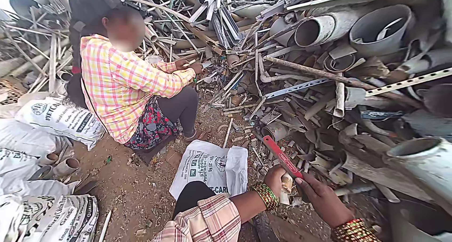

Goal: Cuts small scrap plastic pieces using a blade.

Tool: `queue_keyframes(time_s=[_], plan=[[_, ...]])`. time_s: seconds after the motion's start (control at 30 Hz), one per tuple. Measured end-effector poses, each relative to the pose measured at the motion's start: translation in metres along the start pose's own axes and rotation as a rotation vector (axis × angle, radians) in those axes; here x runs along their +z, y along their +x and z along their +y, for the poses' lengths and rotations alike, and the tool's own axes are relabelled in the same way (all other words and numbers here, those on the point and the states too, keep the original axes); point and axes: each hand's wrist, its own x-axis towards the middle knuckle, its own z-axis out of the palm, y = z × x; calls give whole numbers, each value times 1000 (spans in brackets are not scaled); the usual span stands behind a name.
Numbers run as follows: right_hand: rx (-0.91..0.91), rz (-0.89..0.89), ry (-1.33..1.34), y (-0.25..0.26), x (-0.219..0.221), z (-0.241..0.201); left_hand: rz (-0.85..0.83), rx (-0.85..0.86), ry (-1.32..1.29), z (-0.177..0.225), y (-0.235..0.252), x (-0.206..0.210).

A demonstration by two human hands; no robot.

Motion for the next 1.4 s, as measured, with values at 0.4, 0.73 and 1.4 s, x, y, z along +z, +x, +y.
queue_keyframes(time_s=[0.4,0.73,1.4], plan=[[-87,53,-157,-14,20,-10,221,-144,18,18,-15,11],[-68,111,-205,-2,20,-6,140,-159,-28,23,-19,3],[-138,53,-193,-9,14,-15,75,-40,-70,8,-1,-3]])
